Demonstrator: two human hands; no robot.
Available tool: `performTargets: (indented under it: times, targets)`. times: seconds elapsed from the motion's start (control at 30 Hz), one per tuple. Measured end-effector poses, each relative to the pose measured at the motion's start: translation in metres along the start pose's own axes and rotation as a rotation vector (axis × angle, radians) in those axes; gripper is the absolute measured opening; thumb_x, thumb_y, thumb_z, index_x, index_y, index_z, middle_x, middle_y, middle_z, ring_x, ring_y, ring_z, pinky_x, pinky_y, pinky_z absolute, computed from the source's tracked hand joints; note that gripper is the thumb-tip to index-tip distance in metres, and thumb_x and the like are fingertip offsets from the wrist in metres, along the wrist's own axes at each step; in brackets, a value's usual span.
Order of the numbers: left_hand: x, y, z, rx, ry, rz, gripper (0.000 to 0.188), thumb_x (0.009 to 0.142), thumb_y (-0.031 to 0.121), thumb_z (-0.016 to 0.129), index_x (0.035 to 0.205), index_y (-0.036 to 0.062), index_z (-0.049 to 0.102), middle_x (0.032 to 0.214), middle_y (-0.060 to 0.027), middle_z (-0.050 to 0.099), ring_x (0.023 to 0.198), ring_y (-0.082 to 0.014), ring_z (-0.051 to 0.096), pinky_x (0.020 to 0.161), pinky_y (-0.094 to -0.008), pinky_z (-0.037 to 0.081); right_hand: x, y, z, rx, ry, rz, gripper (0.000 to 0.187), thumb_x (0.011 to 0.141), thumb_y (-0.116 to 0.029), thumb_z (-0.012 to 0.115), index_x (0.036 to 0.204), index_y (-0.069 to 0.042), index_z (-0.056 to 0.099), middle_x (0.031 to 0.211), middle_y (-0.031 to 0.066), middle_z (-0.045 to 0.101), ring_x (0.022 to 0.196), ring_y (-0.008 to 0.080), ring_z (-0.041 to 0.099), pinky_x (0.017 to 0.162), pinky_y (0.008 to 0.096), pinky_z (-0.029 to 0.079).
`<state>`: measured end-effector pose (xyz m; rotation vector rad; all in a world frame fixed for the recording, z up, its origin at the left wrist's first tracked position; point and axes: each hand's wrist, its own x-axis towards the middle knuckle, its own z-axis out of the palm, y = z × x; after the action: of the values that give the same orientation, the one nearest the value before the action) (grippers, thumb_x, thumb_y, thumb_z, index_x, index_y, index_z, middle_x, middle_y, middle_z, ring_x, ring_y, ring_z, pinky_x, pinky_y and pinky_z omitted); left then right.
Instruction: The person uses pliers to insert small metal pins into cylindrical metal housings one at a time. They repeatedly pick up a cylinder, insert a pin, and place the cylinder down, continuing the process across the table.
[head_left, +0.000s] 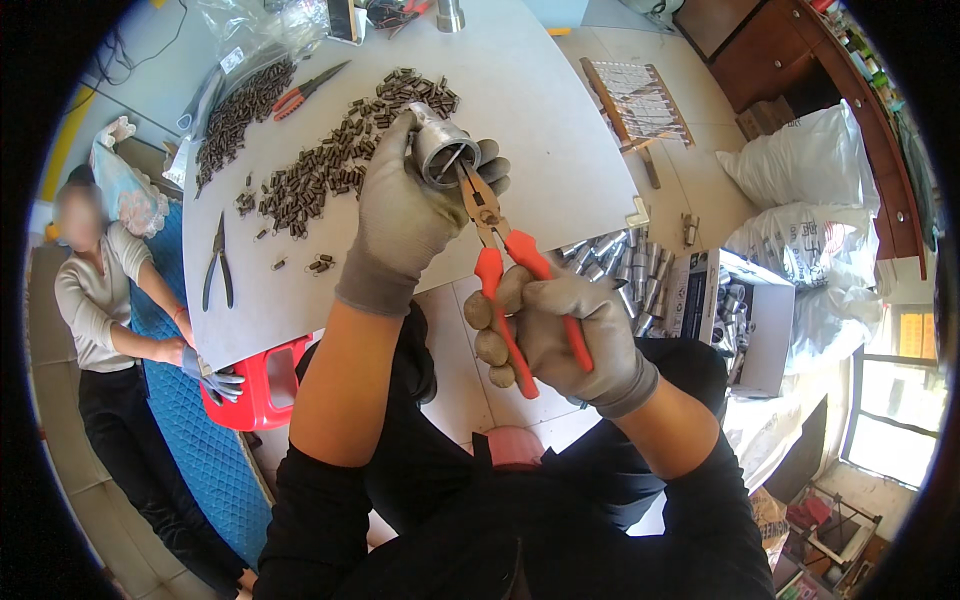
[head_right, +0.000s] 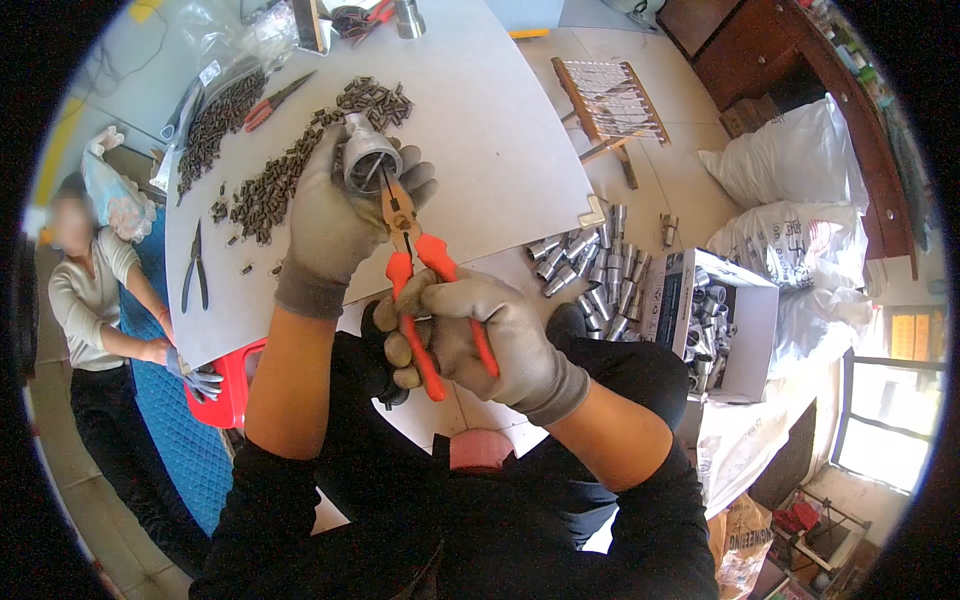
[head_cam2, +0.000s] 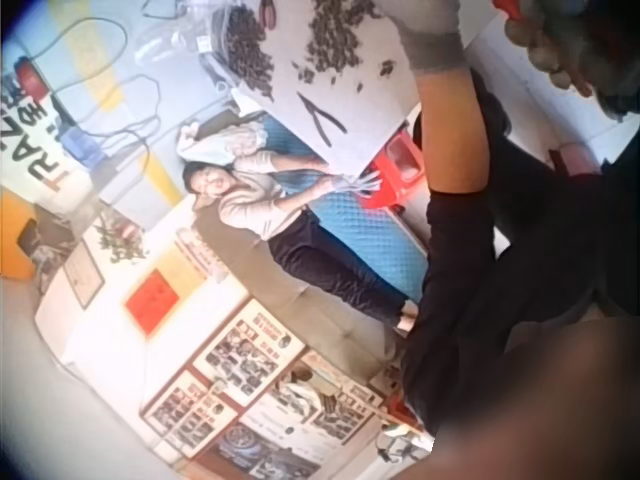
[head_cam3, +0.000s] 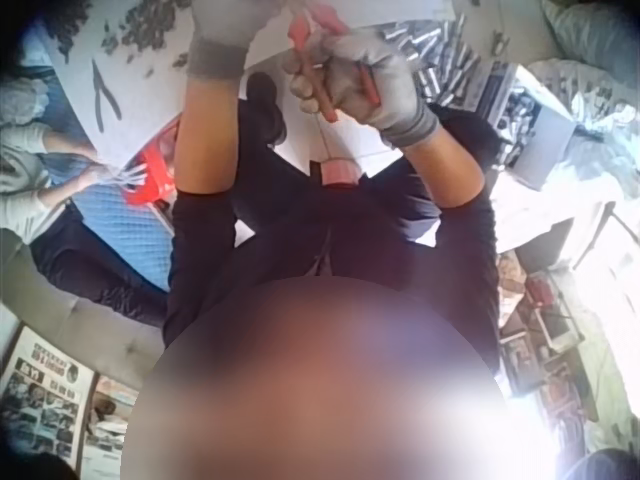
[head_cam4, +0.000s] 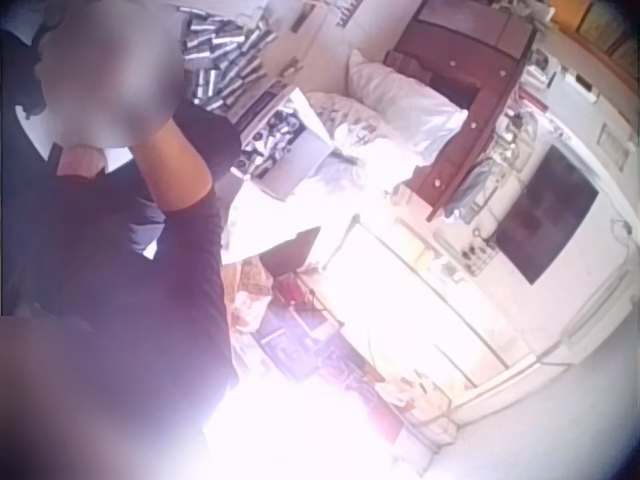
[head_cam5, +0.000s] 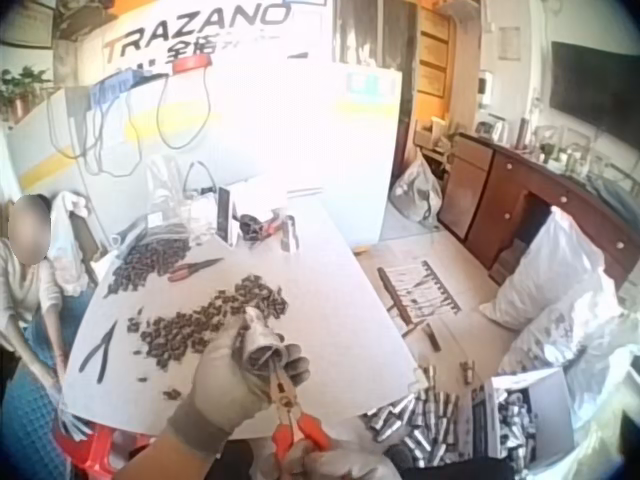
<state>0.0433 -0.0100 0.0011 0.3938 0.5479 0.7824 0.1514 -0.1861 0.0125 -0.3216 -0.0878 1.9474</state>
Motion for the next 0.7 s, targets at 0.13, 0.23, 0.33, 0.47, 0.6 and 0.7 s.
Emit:
performTargets:
  times: [0.13,0.23,0.33,0.47,0.6,0.7]
  targets:
    - [0.002,0.001,0.000,0.048,0.007,-0.037,0.050,0.100,0.050,0.045,0.113,0.0011,0.050,0.099,-0.0206,0.064,0.091,-0.0359,0.067,0.082,-0.0543,0.056,0.004,0.003,0.008,-0.370,0.212,-0.013,0.020,0.093,-0.015,0.056,0.105,0.001,0.057,0.098,0.0135,0.062,0.080,0.0241,0.064,0.070,0.0359,0.054]
    - [0.002,0.002,0.001,0.129,0.043,0.050,0.046,0.100,0.048,0.047,0.112,0.0038,0.052,0.095,-0.0149,0.063,0.083,-0.0302,0.067,0.071,-0.0506,0.059,0.002,0.004,0.014,-0.959,0.366,-0.002,0.018,0.089,-0.009,0.052,0.095,0.006,0.059,0.095,0.0142,0.062,0.073,0.0230,0.064,0.067,0.0361,0.053]
    - [0.001,0.000,0.005,0.122,0.044,0.175,0.041,0.099,0.045,0.049,0.111,0.0067,0.053,0.090,-0.0094,0.060,0.077,-0.0260,0.066,0.059,-0.0467,0.059,0.001,0.006,0.013,-1.449,0.395,-0.109,0.018,0.090,-0.010,0.051,0.094,0.005,0.060,0.089,0.0137,0.060,0.073,0.0209,0.063,0.068,0.0344,0.051]
    - [-0.002,-0.004,0.007,0.242,0.039,0.281,0.041,0.100,0.043,0.049,0.113,0.0042,0.050,0.090,-0.0098,0.057,0.077,-0.0242,0.064,0.059,-0.0422,0.060,0.000,0.014,0.002,-1.966,0.325,-0.406,0.014,0.089,-0.009,0.059,0.095,0.003,0.059,0.089,0.0189,0.058,0.078,0.0332,0.061,0.071,0.0403,0.050]
    - [0.000,-0.009,0.004,0.325,0.029,0.295,0.039,0.102,0.043,0.045,0.110,0.0059,0.050,0.087,-0.0076,0.057,0.075,-0.0199,0.063,0.062,-0.0366,0.059,0.000,0.016,-0.007,-2.069,0.417,-0.338,0.016,0.089,-0.012,0.062,0.095,0.003,0.060,0.091,0.0202,0.058,0.083,0.0375,0.060,0.075,0.0440,0.050]
    - [0.005,-0.013,0.001,0.304,-0.006,0.301,0.037,0.102,0.041,0.045,0.112,0.0056,0.051,0.087,-0.0090,0.058,0.074,-0.0224,0.064,0.068,-0.0411,0.059,0.000,0.003,-0.007,-2.307,0.014,-0.611,0.020,0.089,-0.014,0.062,0.098,0.003,0.061,0.096,0.0193,0.060,0.087,0.0342,0.062,0.077,0.0412,0.051]
